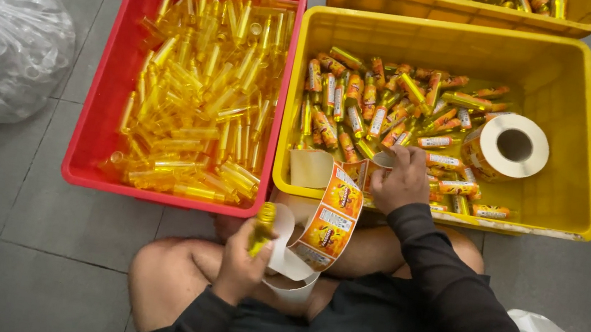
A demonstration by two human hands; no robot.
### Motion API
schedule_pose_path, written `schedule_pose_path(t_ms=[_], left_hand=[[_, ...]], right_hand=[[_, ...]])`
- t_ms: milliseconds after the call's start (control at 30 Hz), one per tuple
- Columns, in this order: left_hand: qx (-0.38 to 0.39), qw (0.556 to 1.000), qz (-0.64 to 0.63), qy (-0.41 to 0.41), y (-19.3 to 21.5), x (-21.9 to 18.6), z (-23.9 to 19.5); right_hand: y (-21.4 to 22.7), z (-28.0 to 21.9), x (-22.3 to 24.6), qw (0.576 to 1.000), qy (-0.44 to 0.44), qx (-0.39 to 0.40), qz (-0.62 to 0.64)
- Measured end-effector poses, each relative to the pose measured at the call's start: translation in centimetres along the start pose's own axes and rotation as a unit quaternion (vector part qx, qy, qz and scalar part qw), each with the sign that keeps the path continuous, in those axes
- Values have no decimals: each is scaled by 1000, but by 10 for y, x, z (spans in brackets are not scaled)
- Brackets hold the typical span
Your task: The person sits on the floor and labels small yellow plastic bottles by hand. They tear individual labels from a roll, wrap them around each bottle, and place the labeled bottles into a yellow bin. The process is repeated for multiple bottles.
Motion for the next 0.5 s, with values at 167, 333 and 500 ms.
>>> schedule_pose_path(t_ms=[167,333,500], left_hand=[[-140,982,126,1,8,31,-21],[-194,967,161,26,4,75,-47],[-162,968,153,118,-4,94,-39]], right_hand=[[-3,-1,-3,999,-16,27,-14],[2,2,2,1000,-9,12,4],[2,2,1,1000,-4,9,-8]])
Point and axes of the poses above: each hand's wrist, its own z-axis towards the middle knuckle, its own y-axis out of the back of the hand, x = y × z, the point moved 1 cm from there along z, towards the middle knuckle, and after that the axes turned 9 degrees about y, right-handed, at the moved point
